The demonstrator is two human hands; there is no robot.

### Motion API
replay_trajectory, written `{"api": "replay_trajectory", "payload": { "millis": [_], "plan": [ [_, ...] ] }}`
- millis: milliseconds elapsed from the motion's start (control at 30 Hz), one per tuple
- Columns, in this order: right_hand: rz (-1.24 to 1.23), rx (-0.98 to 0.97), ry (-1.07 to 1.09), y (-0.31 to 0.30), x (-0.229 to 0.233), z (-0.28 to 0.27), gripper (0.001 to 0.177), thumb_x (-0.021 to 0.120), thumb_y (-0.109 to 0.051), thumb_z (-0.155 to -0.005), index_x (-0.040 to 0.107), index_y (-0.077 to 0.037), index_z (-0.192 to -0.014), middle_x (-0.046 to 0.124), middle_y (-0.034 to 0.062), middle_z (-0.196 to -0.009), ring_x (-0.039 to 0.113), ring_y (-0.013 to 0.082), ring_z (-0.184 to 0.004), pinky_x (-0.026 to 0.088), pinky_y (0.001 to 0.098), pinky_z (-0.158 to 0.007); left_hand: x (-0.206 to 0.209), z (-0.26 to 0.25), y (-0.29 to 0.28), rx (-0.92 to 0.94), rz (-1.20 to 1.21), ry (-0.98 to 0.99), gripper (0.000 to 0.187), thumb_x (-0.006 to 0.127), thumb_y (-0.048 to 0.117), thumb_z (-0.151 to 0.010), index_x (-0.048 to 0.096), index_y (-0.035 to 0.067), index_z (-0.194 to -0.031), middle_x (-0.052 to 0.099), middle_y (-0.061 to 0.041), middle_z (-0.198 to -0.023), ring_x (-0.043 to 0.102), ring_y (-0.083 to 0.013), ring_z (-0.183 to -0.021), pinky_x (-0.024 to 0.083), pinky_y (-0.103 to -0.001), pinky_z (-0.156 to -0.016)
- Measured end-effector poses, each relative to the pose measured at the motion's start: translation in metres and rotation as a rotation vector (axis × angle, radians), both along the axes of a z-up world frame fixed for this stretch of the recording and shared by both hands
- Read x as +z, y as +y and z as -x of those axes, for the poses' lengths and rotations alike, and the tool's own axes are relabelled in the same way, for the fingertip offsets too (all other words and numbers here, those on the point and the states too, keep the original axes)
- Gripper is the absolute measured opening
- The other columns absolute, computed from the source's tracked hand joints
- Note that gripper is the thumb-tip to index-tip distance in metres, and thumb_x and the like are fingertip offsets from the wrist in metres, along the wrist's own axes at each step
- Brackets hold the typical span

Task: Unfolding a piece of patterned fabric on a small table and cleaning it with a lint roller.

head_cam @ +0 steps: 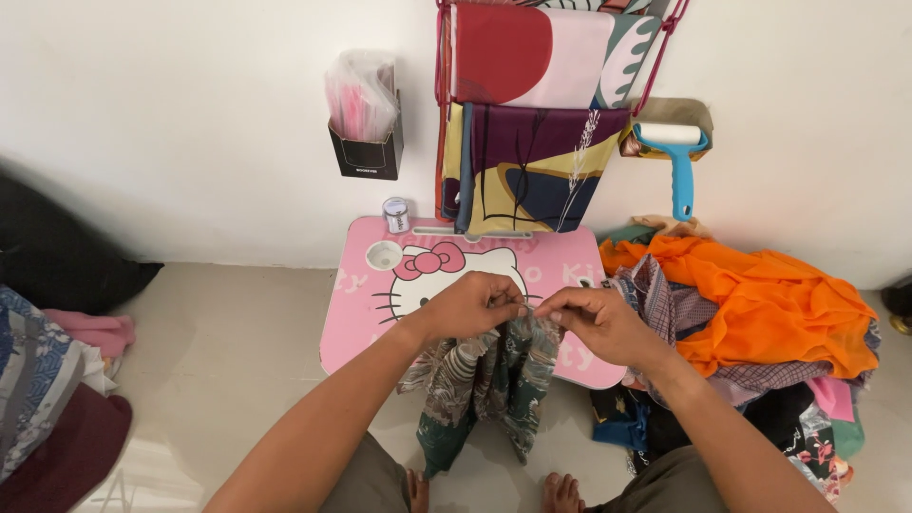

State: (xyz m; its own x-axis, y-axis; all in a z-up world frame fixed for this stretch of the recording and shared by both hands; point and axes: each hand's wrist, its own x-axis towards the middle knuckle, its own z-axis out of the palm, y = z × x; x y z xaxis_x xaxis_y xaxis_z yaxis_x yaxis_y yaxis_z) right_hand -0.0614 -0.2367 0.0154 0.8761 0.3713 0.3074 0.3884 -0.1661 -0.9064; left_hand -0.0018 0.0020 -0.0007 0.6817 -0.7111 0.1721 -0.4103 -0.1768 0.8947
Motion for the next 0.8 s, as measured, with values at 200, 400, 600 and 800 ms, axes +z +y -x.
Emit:
{"api": "replay_trajectory", "payload": {
  "millis": [200, 400, 600, 800],
  "plan": [
    [-0.017, 0.086, 0.029, -0.002, -0.004, -0.002, 0.020, 0.059, 0.010, -0.093, 0.078, 0.006, -0.093, 0.074, 0.0155, -0.074, 0.066, 0.0167, -0.065, 0.064, 0.0380, -0.061, -0.005, -0.001, -0.002, 0.017, 0.019, 0.017, 0.015, 0.069, 0.013, -0.098, 0.073, 0.001, -0.106, 0.062, -0.003, -0.058, 0.054, -0.0123, -0.055, 0.047, -0.029, -0.059],
    [-0.050, 0.060, 0.006, -0.001, -0.021, -0.010, 0.020, 0.058, 0.013, -0.090, 0.077, 0.008, -0.091, 0.073, 0.0157, -0.076, 0.069, 0.0182, -0.066, 0.065, 0.0393, -0.062, -0.007, -0.001, -0.006, 0.125, 0.120, 0.087, 0.021, 0.068, 0.018, -0.100, 0.070, 0.005, -0.117, 0.059, -0.001, -0.058, 0.054, -0.0096, -0.056, 0.044, -0.025, -0.058],
    [-0.018, -0.070, 0.113, 0.026, -0.029, 0.000, 0.017, 0.084, -0.007, -0.082, 0.079, 0.004, -0.094, 0.070, 0.0099, -0.070, 0.065, 0.0107, -0.062, 0.057, 0.0245, -0.056, -0.026, -0.014, -0.023, 0.265, 0.177, 0.216, 0.025, 0.066, 0.030, -0.103, 0.072, 0.009, -0.114, 0.059, 0.002, -0.056, 0.051, -0.0066, -0.054, 0.040, -0.023, -0.053],
    [0.066, -0.183, 0.075, 0.029, -0.073, -0.016, 0.022, 0.091, -0.013, -0.075, 0.079, 0.001, -0.087, 0.068, 0.0085, -0.069, 0.063, 0.0102, -0.061, 0.053, 0.0223, -0.055, -0.031, -0.012, -0.029, 0.286, 0.165, 0.288, 0.031, 0.065, 0.040, -0.103, 0.074, 0.011, -0.111, 0.061, 0.003, -0.056, 0.050, -0.0049, -0.054, 0.040, -0.022, -0.051]
  ]
}}
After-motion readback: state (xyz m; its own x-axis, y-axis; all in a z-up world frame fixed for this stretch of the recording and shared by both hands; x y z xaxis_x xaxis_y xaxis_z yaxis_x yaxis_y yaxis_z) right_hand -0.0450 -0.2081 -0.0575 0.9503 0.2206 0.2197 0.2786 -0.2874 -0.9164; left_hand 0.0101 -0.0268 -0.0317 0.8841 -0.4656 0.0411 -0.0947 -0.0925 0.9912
